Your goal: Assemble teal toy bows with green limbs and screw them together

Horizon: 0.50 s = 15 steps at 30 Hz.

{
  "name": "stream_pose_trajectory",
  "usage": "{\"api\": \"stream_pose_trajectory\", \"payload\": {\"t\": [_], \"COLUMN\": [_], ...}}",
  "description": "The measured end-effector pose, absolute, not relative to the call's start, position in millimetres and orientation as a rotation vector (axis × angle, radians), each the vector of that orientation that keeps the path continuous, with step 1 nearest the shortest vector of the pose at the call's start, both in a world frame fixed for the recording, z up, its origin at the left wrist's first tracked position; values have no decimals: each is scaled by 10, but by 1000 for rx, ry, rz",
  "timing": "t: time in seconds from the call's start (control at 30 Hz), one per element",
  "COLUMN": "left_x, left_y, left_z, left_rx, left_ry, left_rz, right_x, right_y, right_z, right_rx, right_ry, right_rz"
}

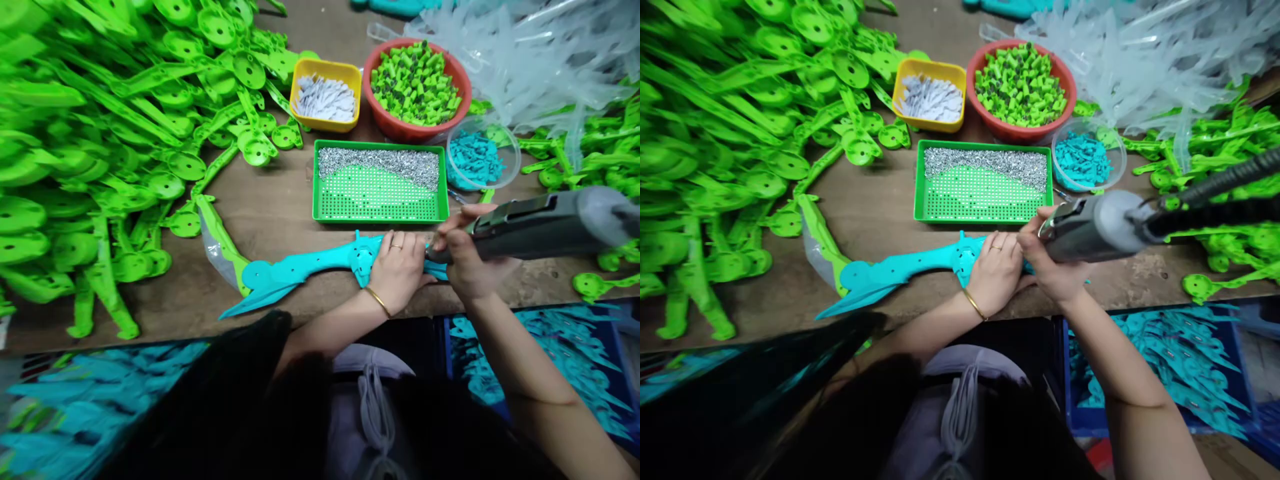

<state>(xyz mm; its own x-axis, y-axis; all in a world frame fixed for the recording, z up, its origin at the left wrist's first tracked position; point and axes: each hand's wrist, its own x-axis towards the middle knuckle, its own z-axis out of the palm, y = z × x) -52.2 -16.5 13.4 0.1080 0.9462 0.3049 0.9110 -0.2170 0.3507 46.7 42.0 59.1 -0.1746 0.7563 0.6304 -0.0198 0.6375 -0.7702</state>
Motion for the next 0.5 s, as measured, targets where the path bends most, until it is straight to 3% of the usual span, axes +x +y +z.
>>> {"api": "stream_pose_trajectory", "payload": {"t": [0.17,0.5], "left_x": [-732,-769], "left_y": [-260,-319], "left_z": [76,48], "left_rx": [2355,2372], "left_ry": [1922,1974], "left_rz": [704,698], "right_x": [212,-102], "right_y": [842,1170], "right_z": [917,530], "right_rx": [-393,-614], "right_ry": [-1382,-1346], "right_rz": [751,659]}}
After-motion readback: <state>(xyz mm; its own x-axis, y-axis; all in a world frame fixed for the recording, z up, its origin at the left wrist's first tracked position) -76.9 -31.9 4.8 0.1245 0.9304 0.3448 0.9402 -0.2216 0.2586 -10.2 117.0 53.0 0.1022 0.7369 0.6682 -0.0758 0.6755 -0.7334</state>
